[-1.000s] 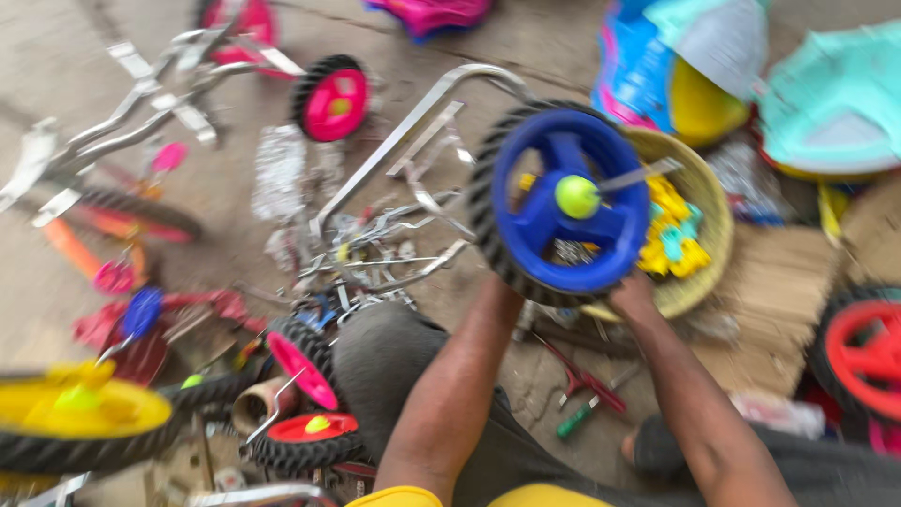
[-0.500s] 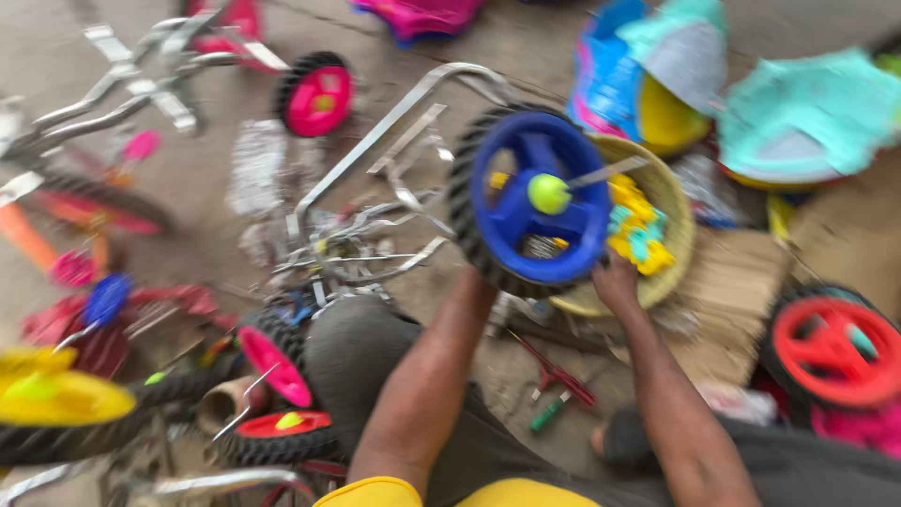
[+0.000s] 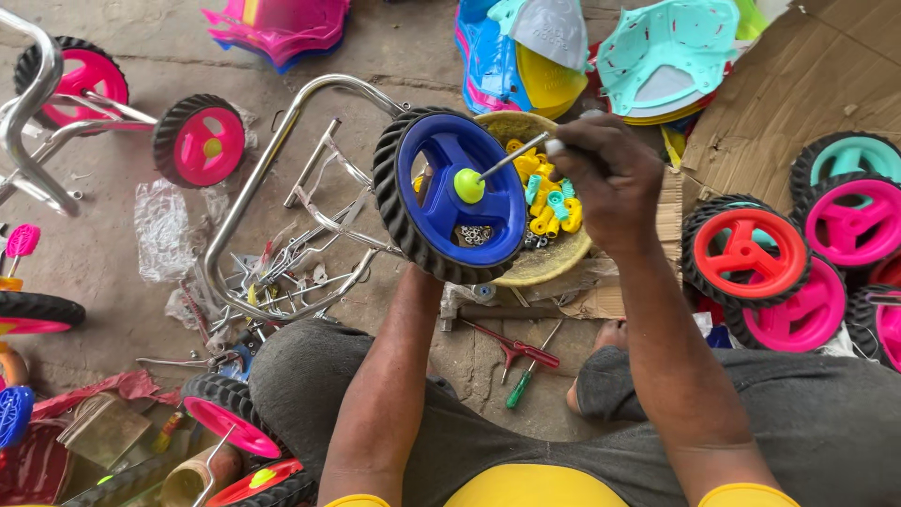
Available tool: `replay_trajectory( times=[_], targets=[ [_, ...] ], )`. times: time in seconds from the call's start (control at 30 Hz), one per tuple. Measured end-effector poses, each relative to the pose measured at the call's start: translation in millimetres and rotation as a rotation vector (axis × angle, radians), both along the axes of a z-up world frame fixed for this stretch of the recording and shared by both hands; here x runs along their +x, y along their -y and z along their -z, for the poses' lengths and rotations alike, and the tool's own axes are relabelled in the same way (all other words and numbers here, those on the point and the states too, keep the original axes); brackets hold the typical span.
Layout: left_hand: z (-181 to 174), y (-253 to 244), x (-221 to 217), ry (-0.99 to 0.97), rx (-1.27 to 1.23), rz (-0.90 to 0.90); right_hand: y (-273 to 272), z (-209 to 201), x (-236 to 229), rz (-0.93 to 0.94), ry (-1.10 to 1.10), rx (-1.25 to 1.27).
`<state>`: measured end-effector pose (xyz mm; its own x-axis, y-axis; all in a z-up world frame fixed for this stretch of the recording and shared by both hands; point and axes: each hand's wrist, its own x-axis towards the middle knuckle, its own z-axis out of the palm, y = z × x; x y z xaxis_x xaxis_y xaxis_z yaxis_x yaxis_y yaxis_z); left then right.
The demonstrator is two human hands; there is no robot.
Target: The person assembles a tricycle wheel by attaching a blue wheel to a metal axle, securing it with a yellow plastic nut, and tightening it with a wrench. They then attach a metal handlebar assembly to the frame and secure it using a hammer.
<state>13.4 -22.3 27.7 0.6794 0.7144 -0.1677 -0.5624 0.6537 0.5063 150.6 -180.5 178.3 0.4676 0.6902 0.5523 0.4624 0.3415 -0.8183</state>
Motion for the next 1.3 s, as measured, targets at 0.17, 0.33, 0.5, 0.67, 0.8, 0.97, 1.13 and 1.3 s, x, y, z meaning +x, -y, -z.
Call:
replay_trajectory(
  times=[0.17, 0.33, 0.5, 0.67, 0.8, 0.97, 1.13, 1.3],
  targets=[
    [-5, 3, 2, 0.011, 0.002, 0.028, -4, -10, -7, 0.000, -0.075, 0.053],
    [-8, 4, 2, 0.032, -0.002, 0.054, -2, -7, -3, 0.000, 0.022, 0.041],
    [-12, 2, 2, 0.053, -0.005, 0.081, -10, -7, -3, 0.025, 0.159, -0.106],
    [-18, 2, 8, 0.083, -0.009, 0.113, -13, 3, 1, -0.058, -0.162, -0.223],
    [-21, -1, 12, 0.101, -0.003, 0.136, -10, 15, 3, 0.053, -0.210, -0.146],
    [-20, 1, 14, 0.105, -0.011, 0.144, -8, 21, 4, 0.082, -0.474, 0.175],
    [-25, 0, 18, 0.107, -0.004, 0.166, -8, 16, 4, 0.000, -0.412, 0.217],
    [-26, 1, 15, 0.111, -0.003, 0.164, -3, 19, -1, 0.056, -0.337, 0.122]
  ],
)
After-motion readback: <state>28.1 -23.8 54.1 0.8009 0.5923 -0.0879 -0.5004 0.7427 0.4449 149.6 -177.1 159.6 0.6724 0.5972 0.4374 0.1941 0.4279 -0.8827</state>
